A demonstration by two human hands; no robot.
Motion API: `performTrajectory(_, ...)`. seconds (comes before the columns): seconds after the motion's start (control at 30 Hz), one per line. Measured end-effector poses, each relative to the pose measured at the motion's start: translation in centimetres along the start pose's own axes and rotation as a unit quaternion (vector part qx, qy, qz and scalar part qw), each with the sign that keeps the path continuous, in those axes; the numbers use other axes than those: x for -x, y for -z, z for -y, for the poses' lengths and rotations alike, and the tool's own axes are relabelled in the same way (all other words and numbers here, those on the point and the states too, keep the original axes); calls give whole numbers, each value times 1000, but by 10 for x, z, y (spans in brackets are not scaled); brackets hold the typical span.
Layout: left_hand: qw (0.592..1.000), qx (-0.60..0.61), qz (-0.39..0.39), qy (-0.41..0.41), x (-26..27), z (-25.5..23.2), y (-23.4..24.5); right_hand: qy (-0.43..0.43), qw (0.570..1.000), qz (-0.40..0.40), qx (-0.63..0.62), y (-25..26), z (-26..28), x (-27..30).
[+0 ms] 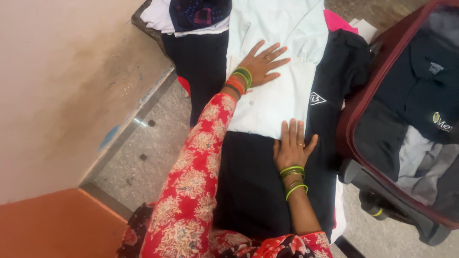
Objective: The person folds a white shirt and places it into an open suitcase. They then pick up a black shirt, fold it, and place it on top of a red and blue striped shirt that is lying on the floor.
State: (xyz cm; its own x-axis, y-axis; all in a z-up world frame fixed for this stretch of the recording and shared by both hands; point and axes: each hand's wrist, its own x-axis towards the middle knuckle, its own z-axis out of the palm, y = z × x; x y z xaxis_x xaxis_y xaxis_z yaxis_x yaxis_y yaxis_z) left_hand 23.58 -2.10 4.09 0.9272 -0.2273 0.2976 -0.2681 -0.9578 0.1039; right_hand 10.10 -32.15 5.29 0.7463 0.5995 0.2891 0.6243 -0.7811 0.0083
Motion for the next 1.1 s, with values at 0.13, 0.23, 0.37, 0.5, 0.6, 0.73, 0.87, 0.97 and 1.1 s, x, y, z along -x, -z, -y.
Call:
performTrajectory(0.13, 999, -13, 10, 45, -8, -9, -7, 3, 1000, -4, 5, -1, -2, 2)
performTrajectory(0.23, 992, 15, -102, 76, 13, -23, 0, -7, 1000, 8, -3, 0, -1, 3)
performTrajectory(0.37, 955, 49, -159, 245, 84, -32, 25, -12, 1000, 17, -16, 0, 0, 0)
performTrajectory(0.5, 971, 20, -56, 232, 123, -47, 30, -6, 1000, 6, -12, -1, -1, 1)
performTrajectory(0.6, 984, -24, -60, 166, 124, -48, 21, -4, 1000, 4, -12, -2, -2, 1)
performTrajectory(0.73, 988, -25, -52, 147, 101, -41, 3, -11, 1000, 12, -10, -3, -3, 1)
performTrajectory(0.87, 980, -17, -59, 191, 70, -25, 9, -4, 1000, 4, -7, -3, -1, 2)
performTrajectory(0.97, 973, -26, 10, 230, 55, -36, 33, -4, 1000, 3, -12, -4, -1, 3)
performTrajectory(1.1, 989, 19, 66, 133, 91, -109, 58, -12, 1000, 7, -7, -6, -2, 3)
